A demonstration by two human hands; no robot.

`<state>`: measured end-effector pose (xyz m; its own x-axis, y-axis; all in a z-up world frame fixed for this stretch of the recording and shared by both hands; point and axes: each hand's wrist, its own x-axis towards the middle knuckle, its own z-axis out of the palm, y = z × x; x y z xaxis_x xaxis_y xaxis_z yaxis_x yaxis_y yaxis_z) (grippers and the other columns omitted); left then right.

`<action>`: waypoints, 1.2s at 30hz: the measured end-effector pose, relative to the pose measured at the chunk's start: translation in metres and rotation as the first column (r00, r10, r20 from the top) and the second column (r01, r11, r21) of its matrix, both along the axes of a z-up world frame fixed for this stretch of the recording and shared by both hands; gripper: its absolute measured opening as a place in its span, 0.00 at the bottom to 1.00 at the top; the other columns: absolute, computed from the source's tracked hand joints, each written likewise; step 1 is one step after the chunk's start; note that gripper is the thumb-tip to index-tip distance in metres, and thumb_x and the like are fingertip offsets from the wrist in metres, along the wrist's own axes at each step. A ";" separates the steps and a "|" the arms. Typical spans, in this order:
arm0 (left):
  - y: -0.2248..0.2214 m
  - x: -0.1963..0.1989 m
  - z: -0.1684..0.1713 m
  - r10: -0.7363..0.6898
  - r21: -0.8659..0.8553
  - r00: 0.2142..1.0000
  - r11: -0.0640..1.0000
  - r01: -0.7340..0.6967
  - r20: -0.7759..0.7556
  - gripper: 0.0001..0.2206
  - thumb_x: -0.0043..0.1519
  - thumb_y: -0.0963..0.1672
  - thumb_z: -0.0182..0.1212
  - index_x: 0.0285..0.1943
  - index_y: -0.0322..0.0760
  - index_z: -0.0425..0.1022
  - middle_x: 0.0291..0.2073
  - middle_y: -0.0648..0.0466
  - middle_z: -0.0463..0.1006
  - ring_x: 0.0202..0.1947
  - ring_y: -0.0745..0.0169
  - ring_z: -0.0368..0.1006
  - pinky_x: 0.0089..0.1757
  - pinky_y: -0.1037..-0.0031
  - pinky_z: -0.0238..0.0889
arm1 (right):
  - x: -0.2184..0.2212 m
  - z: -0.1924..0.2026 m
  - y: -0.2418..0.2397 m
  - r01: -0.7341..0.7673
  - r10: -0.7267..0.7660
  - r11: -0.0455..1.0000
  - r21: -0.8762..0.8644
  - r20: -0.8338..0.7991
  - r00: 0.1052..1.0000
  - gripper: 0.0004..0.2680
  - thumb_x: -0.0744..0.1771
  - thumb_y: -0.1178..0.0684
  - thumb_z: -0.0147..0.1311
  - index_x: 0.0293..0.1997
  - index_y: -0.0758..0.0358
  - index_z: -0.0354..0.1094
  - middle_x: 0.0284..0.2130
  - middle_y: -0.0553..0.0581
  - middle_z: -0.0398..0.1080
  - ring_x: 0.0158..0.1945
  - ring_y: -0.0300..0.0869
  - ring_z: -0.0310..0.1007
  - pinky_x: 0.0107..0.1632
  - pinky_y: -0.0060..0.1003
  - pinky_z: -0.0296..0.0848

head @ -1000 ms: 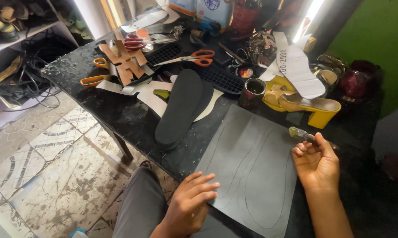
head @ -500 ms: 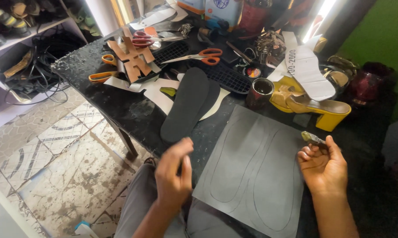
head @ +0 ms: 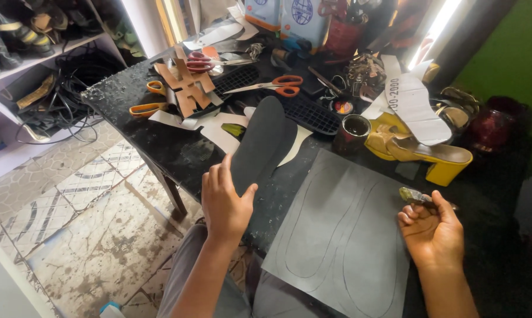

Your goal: Applying glue to the surface of shoe soles using a brush.

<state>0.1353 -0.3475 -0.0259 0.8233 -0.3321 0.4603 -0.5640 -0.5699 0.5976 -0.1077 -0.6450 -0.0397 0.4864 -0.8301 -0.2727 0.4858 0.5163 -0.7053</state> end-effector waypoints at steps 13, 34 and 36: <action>0.029 0.011 -0.010 -0.625 -0.736 0.407 0.461 -0.496 -0.666 0.14 0.66 0.46 0.52 0.47 0.26 0.74 0.32 0.42 0.81 0.26 0.58 0.79 0.26 0.79 0.72 | -0.001 0.003 0.003 -0.087 0.088 0.996 -0.025 0.060 0.994 0.10 0.72 0.49 0.52 0.34 0.57 0.64 0.23 0.51 0.61 0.29 0.40 0.58 0.35 0.34 0.58; 0.017 -0.015 -0.050 -0.937 -0.706 -0.248 0.001 -0.708 0.247 0.17 0.72 0.51 0.46 0.31 0.40 0.59 0.15 0.60 0.57 0.15 0.74 0.55 0.18 0.85 0.50 | -0.002 0.013 0.013 -0.112 0.117 0.991 -0.070 0.074 0.990 0.10 0.73 0.49 0.51 0.34 0.57 0.64 0.23 0.51 0.62 0.29 0.39 0.58 0.36 0.34 0.58; 0.013 -0.014 -0.058 -0.942 -0.716 -0.249 0.013 -0.698 0.225 0.17 0.72 0.50 0.46 0.31 0.40 0.59 0.16 0.60 0.58 0.16 0.73 0.55 0.19 0.84 0.50 | -0.002 0.014 0.014 -0.111 0.117 0.991 -0.072 0.073 0.991 0.10 0.73 0.49 0.51 0.34 0.58 0.64 0.23 0.51 0.62 0.28 0.39 0.58 0.35 0.34 0.58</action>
<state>0.1218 -0.3340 -0.0841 0.3361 -0.9343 0.1189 0.9393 0.3233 -0.1144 -0.1098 -0.6311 -0.0254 0.5961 -0.7833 -0.1763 0.4804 0.5239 -0.7034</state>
